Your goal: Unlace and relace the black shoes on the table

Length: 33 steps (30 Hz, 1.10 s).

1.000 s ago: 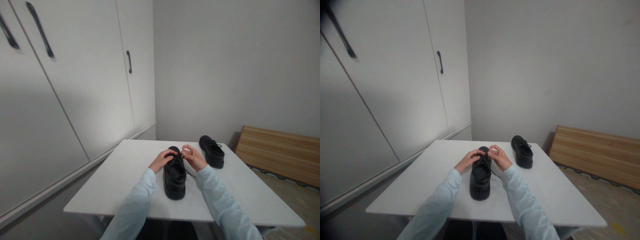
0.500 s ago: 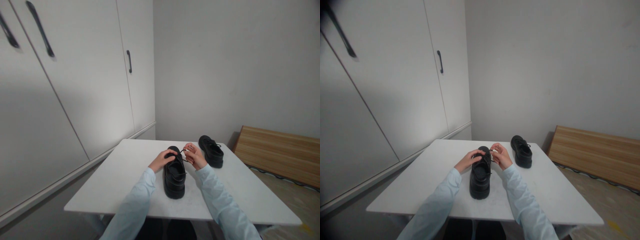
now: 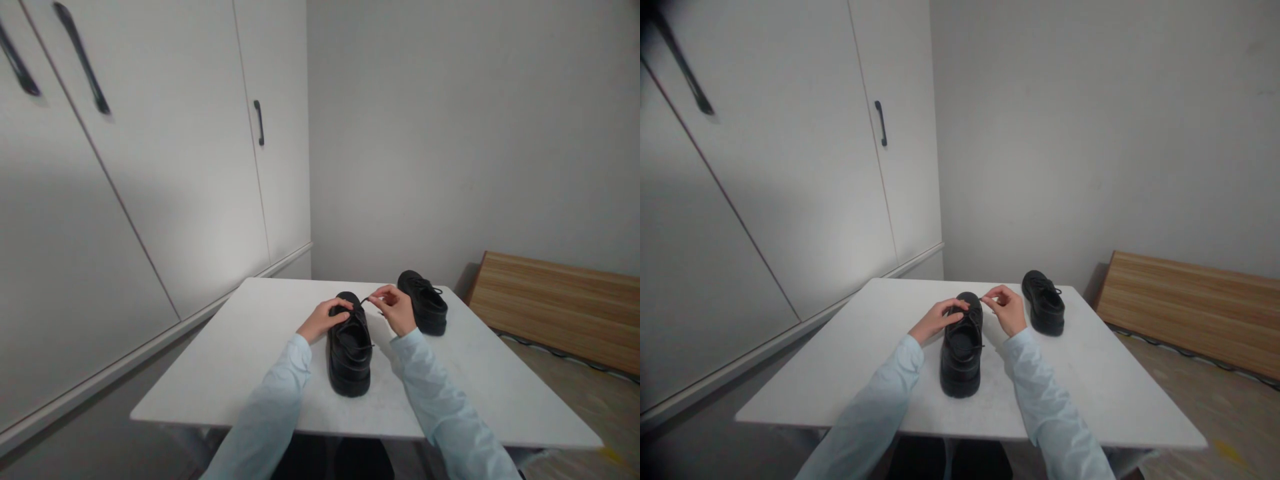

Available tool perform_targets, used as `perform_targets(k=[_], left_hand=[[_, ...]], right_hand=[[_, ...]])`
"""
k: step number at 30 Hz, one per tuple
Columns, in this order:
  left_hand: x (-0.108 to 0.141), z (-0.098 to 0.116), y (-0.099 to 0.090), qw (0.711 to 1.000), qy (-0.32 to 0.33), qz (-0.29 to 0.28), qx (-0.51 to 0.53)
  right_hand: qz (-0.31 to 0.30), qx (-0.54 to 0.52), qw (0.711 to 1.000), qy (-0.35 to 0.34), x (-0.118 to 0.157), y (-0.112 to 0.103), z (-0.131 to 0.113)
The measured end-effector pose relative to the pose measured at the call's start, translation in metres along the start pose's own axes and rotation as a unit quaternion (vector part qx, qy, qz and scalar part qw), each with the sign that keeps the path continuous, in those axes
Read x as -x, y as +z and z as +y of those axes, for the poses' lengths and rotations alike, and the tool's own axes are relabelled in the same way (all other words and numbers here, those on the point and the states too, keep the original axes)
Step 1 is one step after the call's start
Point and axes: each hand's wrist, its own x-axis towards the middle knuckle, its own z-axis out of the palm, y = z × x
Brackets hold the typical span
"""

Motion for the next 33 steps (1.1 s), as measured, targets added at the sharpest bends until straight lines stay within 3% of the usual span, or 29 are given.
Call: perform_targets(k=[4, 7, 10, 15, 21, 24, 33], left_hand=[[0.0, -0.001, 0.0, 1.0, -0.005, 0.007, 0.002], [0.0, 0.001, 0.001, 1.0, -0.015, 0.022, -0.001], [0.0, 0.004, 0.0, 0.997, -0.031, 0.069, -0.012], [-0.001, 0.003, -0.004, 0.987, -0.055, 0.146, -0.037], [0.001, 0.009, -0.006, 0.99, -0.06, 0.077, -0.102], [0.002, 0.014, -0.005, 0.992, -0.057, 0.046, -0.102], [0.001, 0.014, -0.006, 0.994, -0.058, 0.023, -0.089]], right_hand=[[0.051, 0.231, 0.967, -0.094, -0.002, -0.012, 0.0], [0.067, 0.277, 0.952, -0.112, -0.003, -0.017, 0.004], [0.039, 0.245, 0.962, -0.112, -0.004, -0.014, 0.006], [-0.063, 0.112, 0.991, -0.042, -0.001, -0.006, 0.006], [-0.257, 0.053, 0.965, 0.023, 0.002, -0.004, 0.013], [-0.319, 0.054, 0.946, 0.031, 0.005, 0.0, 0.022], [-0.337, 0.033, 0.94, 0.044, 0.008, 0.005, 0.034]])
